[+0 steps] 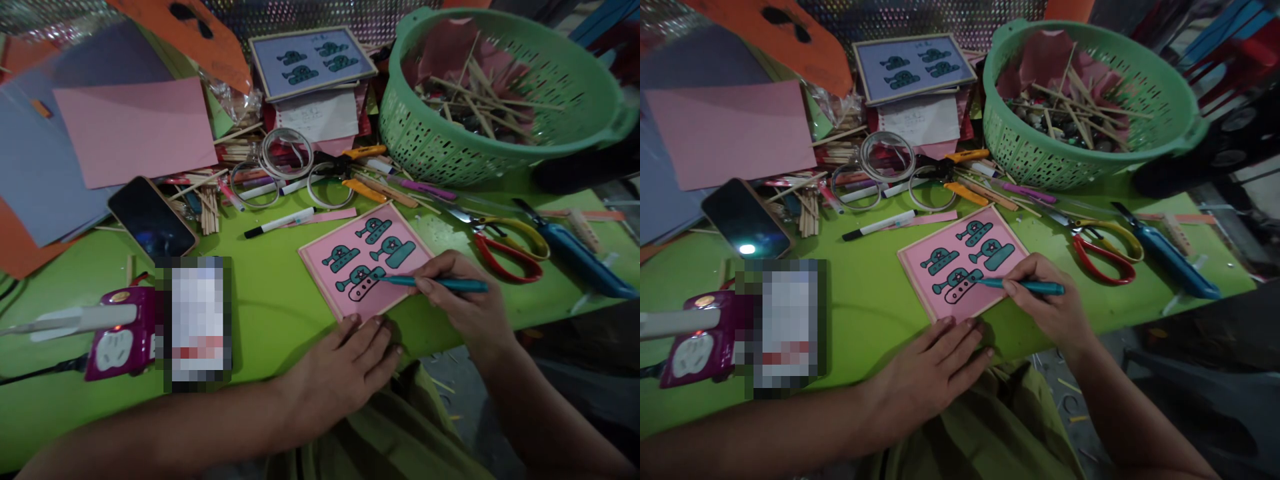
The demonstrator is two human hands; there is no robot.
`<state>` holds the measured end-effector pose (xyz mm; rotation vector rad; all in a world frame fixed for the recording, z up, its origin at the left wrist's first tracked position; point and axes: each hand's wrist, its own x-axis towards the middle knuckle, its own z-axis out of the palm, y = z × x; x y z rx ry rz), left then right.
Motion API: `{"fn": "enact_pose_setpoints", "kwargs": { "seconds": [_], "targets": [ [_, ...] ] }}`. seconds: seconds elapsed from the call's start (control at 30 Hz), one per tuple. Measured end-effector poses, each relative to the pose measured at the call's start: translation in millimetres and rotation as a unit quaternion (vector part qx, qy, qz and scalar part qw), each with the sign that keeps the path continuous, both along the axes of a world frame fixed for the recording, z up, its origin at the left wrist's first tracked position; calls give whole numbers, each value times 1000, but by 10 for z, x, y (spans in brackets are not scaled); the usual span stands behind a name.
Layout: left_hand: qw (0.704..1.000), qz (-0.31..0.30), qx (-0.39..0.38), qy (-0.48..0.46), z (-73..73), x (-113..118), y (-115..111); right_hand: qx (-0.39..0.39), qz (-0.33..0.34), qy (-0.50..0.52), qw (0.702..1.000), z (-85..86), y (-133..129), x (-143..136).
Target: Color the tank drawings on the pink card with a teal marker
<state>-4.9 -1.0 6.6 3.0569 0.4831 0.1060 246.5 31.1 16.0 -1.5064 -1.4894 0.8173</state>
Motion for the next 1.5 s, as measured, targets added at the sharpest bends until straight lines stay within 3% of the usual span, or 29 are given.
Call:
{"fn": "enact_pose_setpoints", "kwargs": {
  "seconds": [0.67,1.0,1.5],
  "targets": [
    [999,23,9,-38,2,0,4,-9,32,6,999,7,17,-1],
    [1000,-2,-12,23,38,-9,5,-20,34,8,999,0,42,-15],
    [1000,14,6,-16,3,2,-2,-10,45,-4,999,-1,44,-1]
  ]
}}
